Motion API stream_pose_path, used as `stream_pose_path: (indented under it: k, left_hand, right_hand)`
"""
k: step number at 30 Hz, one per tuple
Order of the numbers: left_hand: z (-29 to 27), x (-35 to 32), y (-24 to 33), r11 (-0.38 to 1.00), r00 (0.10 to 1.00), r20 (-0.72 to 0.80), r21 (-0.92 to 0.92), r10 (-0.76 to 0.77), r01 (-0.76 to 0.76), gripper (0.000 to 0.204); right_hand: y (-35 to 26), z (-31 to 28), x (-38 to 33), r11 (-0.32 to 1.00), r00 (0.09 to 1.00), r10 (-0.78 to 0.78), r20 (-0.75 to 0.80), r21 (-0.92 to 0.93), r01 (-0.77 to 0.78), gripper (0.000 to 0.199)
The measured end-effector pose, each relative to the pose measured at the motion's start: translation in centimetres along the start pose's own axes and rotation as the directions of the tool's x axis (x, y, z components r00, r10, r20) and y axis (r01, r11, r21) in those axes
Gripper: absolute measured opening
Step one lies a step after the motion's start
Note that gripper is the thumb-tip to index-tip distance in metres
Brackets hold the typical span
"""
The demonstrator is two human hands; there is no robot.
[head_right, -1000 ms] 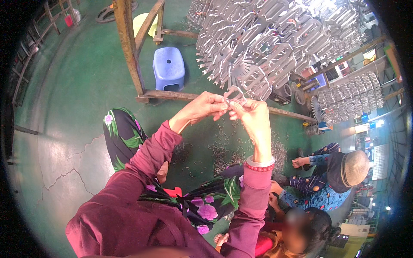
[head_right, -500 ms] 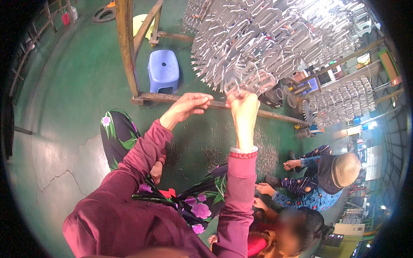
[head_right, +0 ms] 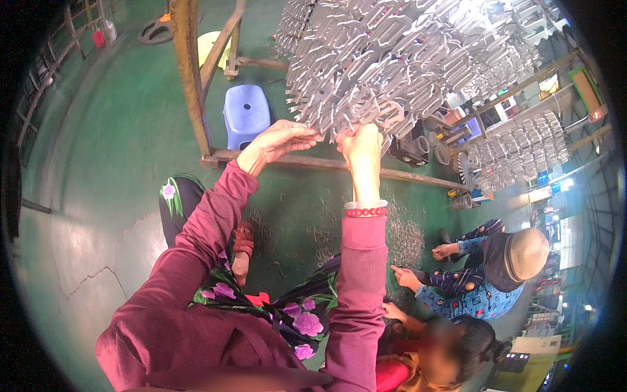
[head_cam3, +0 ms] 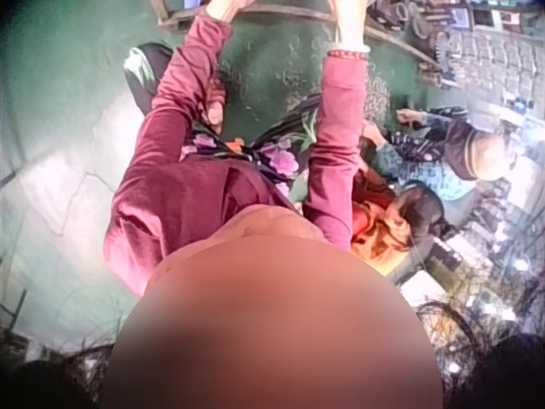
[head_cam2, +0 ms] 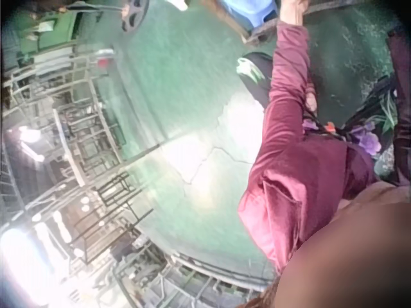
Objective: The person sits on the floor and repeatedly picks up small metal hooks from a pile, then attaches them to a hanging rack of silver decorative items. The person works by hand, handling one hook at a time and securing it to the rack.
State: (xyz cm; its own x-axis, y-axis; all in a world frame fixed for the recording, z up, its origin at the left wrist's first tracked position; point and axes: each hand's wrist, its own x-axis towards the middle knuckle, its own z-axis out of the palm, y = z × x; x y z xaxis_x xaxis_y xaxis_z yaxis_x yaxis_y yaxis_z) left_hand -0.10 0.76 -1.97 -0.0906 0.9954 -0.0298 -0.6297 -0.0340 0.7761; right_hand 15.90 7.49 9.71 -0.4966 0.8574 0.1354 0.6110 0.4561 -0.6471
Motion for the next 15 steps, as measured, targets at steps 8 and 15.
stream_pose_path:
  k: [8, 15]
  left_hand:
    - [-0.2, 0.8, 0.3, 0.989, 0.995, -0.069, 0.126, -0.072, 0.08, 0.021]
    - [0.7, 0.7, 1.0, 0.979, 0.989, -0.07, 0.153, -0.128, 0.138, 0.018]
  right_hand:
    - [1.0, 0.3, 1.1, 0.977, 0.995, 0.001, 0.104, 0.212, -0.023, 0.007]
    - [1.7, 0.8, 1.0, 0.977, 0.998, -0.009, 0.07, 0.214, -0.007, 0.013]
